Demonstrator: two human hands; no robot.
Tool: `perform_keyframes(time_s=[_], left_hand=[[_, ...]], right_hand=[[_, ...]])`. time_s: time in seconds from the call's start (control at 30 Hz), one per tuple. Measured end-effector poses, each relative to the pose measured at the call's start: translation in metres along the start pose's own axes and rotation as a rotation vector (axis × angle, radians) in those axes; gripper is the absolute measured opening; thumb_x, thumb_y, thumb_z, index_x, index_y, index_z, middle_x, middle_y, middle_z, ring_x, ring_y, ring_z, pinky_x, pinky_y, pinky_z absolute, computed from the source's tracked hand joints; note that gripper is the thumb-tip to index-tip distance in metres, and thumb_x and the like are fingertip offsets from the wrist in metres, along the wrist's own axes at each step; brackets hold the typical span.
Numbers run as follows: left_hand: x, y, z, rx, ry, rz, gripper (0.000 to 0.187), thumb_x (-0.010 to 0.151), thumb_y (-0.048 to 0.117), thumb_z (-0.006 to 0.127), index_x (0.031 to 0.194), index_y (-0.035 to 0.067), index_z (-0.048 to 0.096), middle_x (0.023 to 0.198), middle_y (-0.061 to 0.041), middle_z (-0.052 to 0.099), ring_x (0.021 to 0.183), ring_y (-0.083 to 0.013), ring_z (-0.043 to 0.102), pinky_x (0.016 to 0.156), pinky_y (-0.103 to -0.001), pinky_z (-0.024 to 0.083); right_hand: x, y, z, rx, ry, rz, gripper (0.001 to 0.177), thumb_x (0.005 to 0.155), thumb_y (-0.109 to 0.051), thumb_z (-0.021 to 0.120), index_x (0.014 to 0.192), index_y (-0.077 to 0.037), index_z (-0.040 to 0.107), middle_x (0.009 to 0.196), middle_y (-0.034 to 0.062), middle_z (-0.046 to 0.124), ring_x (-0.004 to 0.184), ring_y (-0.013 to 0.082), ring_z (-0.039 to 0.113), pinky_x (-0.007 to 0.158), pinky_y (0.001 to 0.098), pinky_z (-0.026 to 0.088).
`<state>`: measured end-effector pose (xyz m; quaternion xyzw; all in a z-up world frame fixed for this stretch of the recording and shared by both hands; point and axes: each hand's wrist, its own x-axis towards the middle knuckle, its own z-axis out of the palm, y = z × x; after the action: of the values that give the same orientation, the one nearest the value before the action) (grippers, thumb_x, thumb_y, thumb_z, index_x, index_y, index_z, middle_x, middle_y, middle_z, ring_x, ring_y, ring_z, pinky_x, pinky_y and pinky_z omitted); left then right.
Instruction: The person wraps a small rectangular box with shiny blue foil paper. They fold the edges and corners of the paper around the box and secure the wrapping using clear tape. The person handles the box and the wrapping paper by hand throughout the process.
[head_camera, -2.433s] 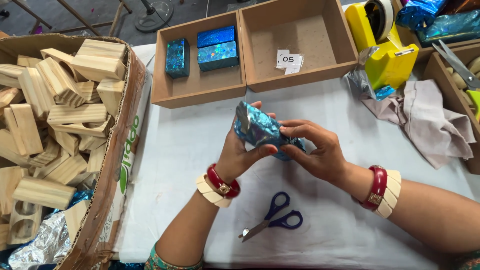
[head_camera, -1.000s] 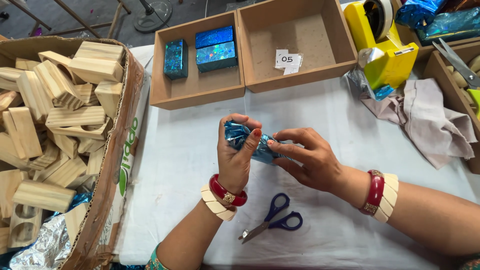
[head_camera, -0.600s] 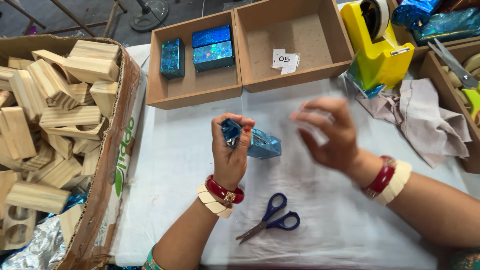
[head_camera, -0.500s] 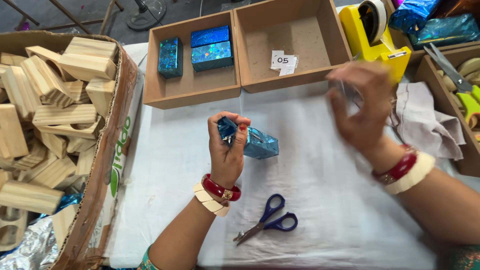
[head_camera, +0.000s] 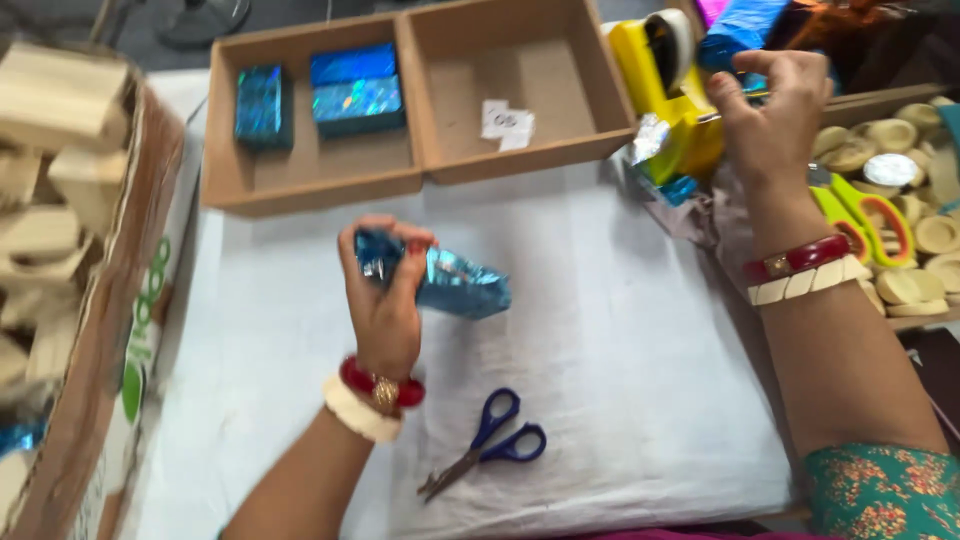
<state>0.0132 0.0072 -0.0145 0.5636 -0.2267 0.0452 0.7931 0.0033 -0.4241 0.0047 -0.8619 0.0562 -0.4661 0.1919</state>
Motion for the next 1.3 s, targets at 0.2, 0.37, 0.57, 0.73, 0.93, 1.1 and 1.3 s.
perform_keyframes(time_s=[0.2,0.37,0.57,0.73,0.93,1.1,1.3], left_hand=[[0.02,-0.015,-0.021,-0.581,0.061,-0.195,0.04,0.101,-0.006,0.054,0.137,0.008,0.045,0.108,-0.011,0.066,0.101,-0.0242,0.067,0.09,-0.038,0.057],[0.021,-0.026,-0.023,-0.663,0.092,-0.295,0.04,0.1,-0.006,0.053,0.136,0.009,0.045,0.105,-0.013,0.068,0.099,-0.025,0.068,0.087,-0.04,0.058],[0.021,-0.038,-0.021,-0.598,0.133,-0.353,0.037,0.099,-0.006,0.053,0.133,0.007,0.046,0.103,-0.014,0.068,0.096,-0.0252,0.068,0.085,-0.04,0.059],[0.024,-0.044,-0.027,-0.615,0.179,-0.381,0.038,0.098,-0.006,0.054,0.133,0.007,0.046,0.102,-0.014,0.068,0.095,-0.0249,0.068,0.085,-0.04,0.059],[0.03,-0.064,-0.033,-0.529,0.203,-0.313,0.04,0.096,-0.003,0.057,0.134,0.008,0.05,0.105,-0.013,0.069,0.098,-0.0263,0.07,0.089,-0.04,0.058],[0.03,-0.076,-0.036,-0.592,0.299,-0.311,0.037,0.096,-0.006,0.056,0.129,0.008,0.049,0.103,-0.013,0.067,0.093,-0.0269,0.068,0.084,-0.041,0.059],[0.03,-0.065,-0.034,-0.576,0.317,-0.338,0.035,0.096,-0.006,0.053,0.127,0.008,0.051,0.103,-0.012,0.066,0.093,-0.0273,0.069,0.085,-0.042,0.06]], right_hand=[[-0.006,0.067,0.012,-0.068,-0.203,0.129,0.028,0.103,-0.027,0.073,0.106,0.001,0.079,0.111,0.0195,0.065,0.111,0.0353,0.06,0.097,0.0448,0.045],[0.0,0.059,0.016,0.136,-0.24,0.256,0.023,0.104,-0.018,0.077,0.098,0.004,0.075,0.092,0.0117,0.068,0.092,0.022,0.062,0.083,0.0362,0.048],[0.007,0.039,0.01,0.588,-0.199,0.441,0.008,0.103,-0.007,0.075,0.1,0.001,0.075,0.097,0.0031,0.074,0.085,0.008,0.065,0.082,0.0216,0.052],[0.019,-0.021,-0.017,0.723,-0.112,0.629,0.004,0.101,-0.008,0.073,0.099,-0.004,0.074,0.091,0.0002,0.073,0.075,0.0056,0.059,0.07,0.0194,0.044],[0.013,0.0,-0.021,0.685,-0.213,0.581,0.006,0.101,-0.003,0.072,0.105,-0.006,0.072,0.095,0.0002,0.069,0.082,0.0062,0.064,0.076,0.0193,0.053],[0.009,-0.003,-0.029,0.659,-0.214,0.672,0.042,0.093,0.002,0.074,0.127,-0.003,0.051,0.088,0.0022,0.068,0.073,0.0085,0.064,0.061,0.0203,0.049],[0.003,0.001,-0.026,0.576,-0.275,0.85,0.061,0.09,-0.001,0.076,0.139,-0.007,0.04,0.078,0.0024,0.062,0.055,0.0078,0.051,0.043,0.0228,0.035]])
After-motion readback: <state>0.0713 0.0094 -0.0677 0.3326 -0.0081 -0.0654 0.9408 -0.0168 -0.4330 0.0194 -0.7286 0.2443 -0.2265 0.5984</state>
